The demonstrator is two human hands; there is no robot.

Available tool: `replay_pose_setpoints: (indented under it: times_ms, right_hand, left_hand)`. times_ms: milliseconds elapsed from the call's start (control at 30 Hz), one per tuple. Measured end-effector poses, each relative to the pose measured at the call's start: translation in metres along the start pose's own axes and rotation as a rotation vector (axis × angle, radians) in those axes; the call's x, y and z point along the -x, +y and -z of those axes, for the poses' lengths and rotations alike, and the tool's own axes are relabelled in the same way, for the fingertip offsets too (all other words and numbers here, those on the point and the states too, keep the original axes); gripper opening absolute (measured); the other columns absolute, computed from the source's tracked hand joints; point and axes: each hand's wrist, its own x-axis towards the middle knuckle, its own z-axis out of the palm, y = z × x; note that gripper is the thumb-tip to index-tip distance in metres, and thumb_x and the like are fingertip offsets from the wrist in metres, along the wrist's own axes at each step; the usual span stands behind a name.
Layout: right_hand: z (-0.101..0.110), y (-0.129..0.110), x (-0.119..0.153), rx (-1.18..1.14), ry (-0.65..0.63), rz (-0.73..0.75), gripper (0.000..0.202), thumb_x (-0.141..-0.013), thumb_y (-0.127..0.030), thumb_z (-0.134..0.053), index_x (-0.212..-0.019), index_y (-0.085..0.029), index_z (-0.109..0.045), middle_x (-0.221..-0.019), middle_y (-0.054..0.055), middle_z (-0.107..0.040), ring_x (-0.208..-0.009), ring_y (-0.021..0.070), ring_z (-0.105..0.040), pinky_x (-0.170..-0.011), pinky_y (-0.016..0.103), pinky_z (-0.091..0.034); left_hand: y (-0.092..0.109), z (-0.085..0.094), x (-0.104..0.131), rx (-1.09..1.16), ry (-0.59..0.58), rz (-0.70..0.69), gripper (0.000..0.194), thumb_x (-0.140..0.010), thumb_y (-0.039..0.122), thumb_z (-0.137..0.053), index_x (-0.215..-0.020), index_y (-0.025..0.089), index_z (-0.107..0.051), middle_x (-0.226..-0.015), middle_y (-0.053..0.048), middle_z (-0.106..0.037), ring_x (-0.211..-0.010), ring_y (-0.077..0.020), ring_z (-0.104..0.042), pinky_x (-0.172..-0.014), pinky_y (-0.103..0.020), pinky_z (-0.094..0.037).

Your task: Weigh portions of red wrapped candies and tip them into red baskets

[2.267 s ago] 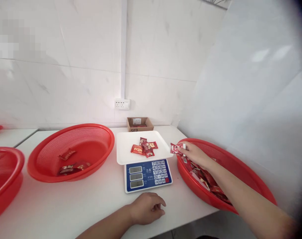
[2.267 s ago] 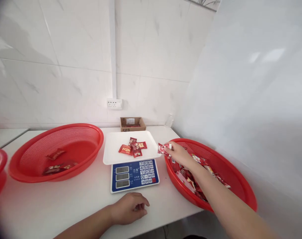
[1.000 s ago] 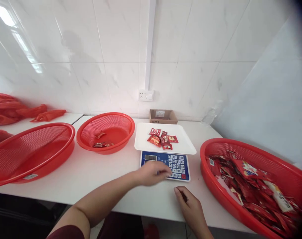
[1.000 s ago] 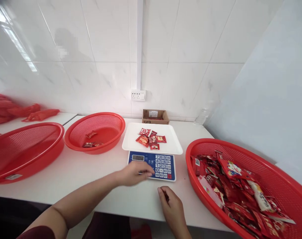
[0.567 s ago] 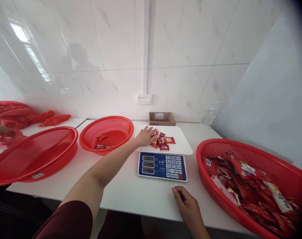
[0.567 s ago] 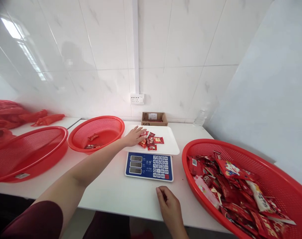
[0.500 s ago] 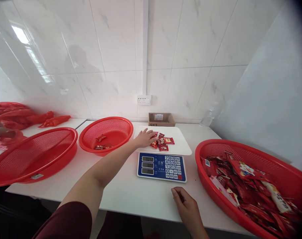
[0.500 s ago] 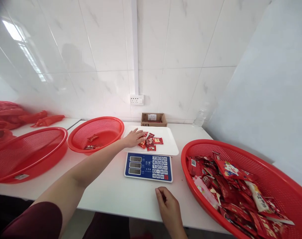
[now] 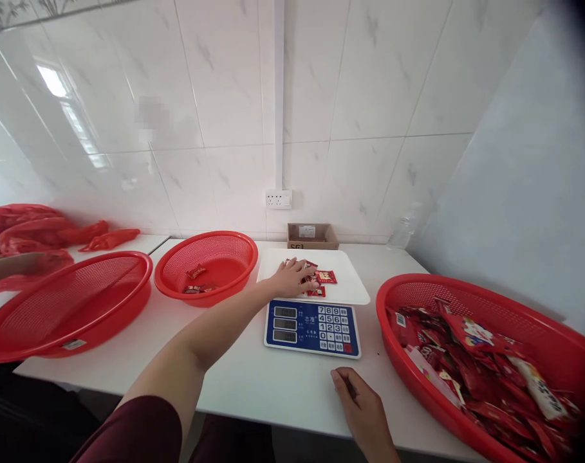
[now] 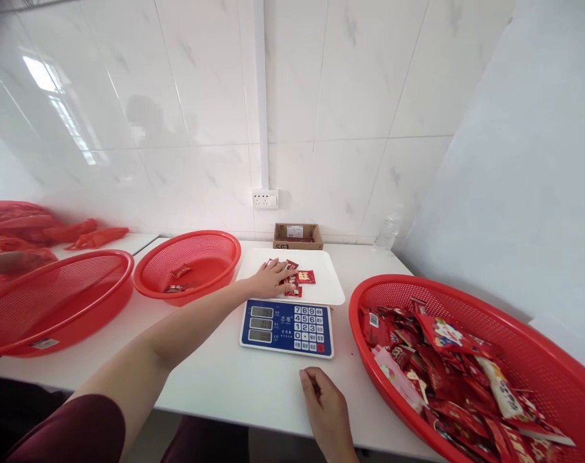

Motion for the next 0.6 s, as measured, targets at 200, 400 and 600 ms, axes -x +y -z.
replay_pose_setpoints:
  times_ms: [200,400,600]
  right_hand:
    - [0.001,0.002,0.001,0.025,-0.012,-0.011,0.037,-0.080,-0.051,-0.040,-0.069,-0.019,-0.056,-0.055,-0.002,-0.051,-0.050,0.0124,-0.048,-0.048,0.019,-0.041]
    - [0.003,-0.004,0.002,0.028,-0.006,-0.008,0.037,-0.080,-0.051,-0.041,-0.068,-0.020,-0.057,-0.054,-0.002,-0.051,-0.049,0.0122,-0.048,-0.047,0.019,-0.041]
    - [0.004,-0.004,0.003,0.046,-0.032,-0.001,0.039,-0.080,-0.053,-0.039,-0.069,-0.020,-0.056,-0.056,-0.001,-0.054,-0.050,0.0130,-0.049,-0.049,0.020,-0.042]
  left_hand:
    - [0.003,0.002,-0.001,0.005,-0.005,0.005,0.061,-0.085,0.066,-0.019,-0.136,0.034,-0.023,-0.144,-0.003,-0.021,-0.131,-0.0296,-0.010,-0.101,-0.050,-0.013]
    - [-0.034,0.030,0.032,-0.039,0.124,0.161,0.056,-0.091,0.056,-0.019,-0.139,0.028,-0.014,-0.147,-0.003,-0.010,-0.133,-0.0226,-0.003,-0.104,-0.041,-0.013]
    - [-0.106,0.060,0.103,-0.137,0.241,0.546,0.064,-0.088,0.056,-0.028,-0.140,0.023,-0.014,-0.146,-0.010,-0.012,-0.132,-0.0295,-0.001,-0.102,-0.049,-0.010]
